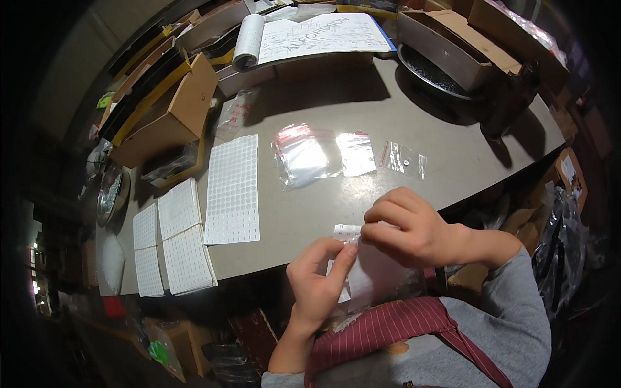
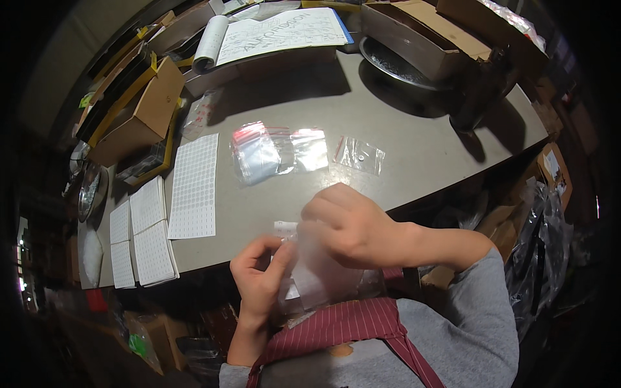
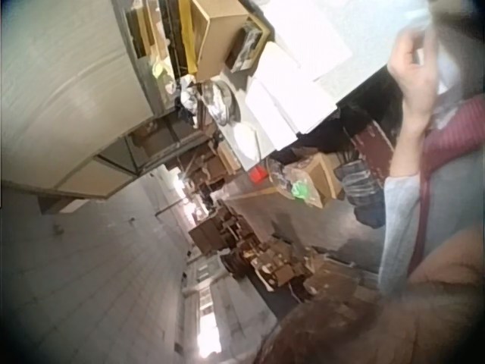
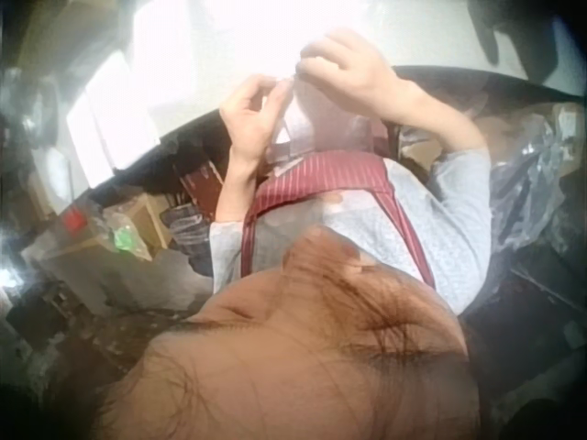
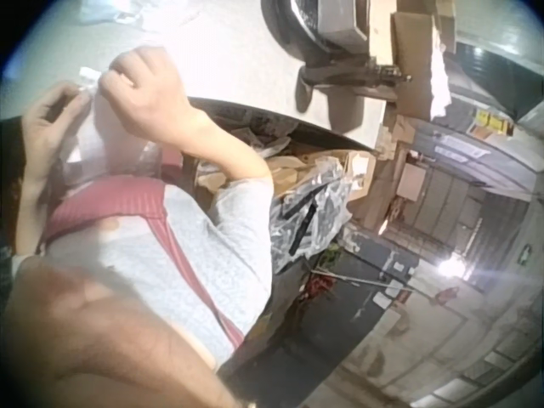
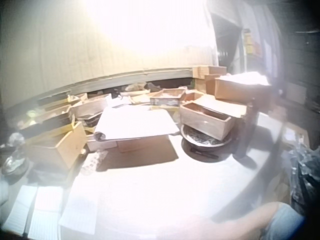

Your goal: The person peels small circular stickers from a sheet and places them onto small clear plastic bags on a cluttered workbench. The person repeatedly picks up bags, applies a sticker, and sets them aside while handling sticker sheets and plastic bags.

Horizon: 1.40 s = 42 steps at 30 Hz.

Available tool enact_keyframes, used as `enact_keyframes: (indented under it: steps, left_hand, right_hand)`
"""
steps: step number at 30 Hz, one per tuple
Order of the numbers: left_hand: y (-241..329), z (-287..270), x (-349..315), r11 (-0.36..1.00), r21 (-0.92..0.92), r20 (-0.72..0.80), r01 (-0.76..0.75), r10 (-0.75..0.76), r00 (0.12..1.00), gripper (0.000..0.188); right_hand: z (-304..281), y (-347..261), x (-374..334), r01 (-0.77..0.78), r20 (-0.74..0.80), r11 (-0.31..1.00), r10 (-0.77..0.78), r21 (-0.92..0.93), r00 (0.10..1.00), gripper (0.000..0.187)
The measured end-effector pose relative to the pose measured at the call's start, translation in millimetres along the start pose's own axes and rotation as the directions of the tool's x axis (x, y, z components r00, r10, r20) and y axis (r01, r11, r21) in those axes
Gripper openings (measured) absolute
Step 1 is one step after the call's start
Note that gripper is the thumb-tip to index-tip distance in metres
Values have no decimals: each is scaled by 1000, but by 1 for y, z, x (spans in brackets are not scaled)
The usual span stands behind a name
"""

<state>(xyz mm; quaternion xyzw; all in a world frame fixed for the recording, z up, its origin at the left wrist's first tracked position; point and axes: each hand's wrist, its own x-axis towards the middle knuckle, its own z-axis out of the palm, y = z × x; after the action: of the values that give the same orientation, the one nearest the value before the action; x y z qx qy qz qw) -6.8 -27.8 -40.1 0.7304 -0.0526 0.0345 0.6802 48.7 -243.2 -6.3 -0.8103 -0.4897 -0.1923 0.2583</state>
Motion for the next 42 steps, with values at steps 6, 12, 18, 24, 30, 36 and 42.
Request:
enact_keyframes:
  steps: [6,12,18,24,30,36,42]
  left_hand:
    - [4,-6,1,986,-86,-34,143,-146,989,9]
    - [9,-17,1,969,-211,-27,128,-137,990,8]
    - [12,-25,-4,962,-252,-136,107,-145,980,8]
    - [25,-52,-20,981,-192,-296,-35,-24,955,11]
    - [30,-60,-27,984,-103,-309,-144,106,945,11]
    - [21,-48,-25,995,38,-217,-96,102,971,10]
    - [14,-24,-15,974,177,-69,-141,155,986,9]
  right_hand:
    - [-35,35,4,-140,10,987,140,79,990,17]
    - [-64,129,-14,-626,362,779,576,29,733,26]
    - [-53,140,-19,-596,341,777,626,-201,701,30]
    - [-58,109,-19,-577,485,799,577,-168,657,37]
    - [-27,27,-17,-335,606,936,202,113,770,22]
    - [-31,24,9,-323,302,908,239,267,923,17]
    - [-16,10,32,-212,232,898,128,386,964,34]
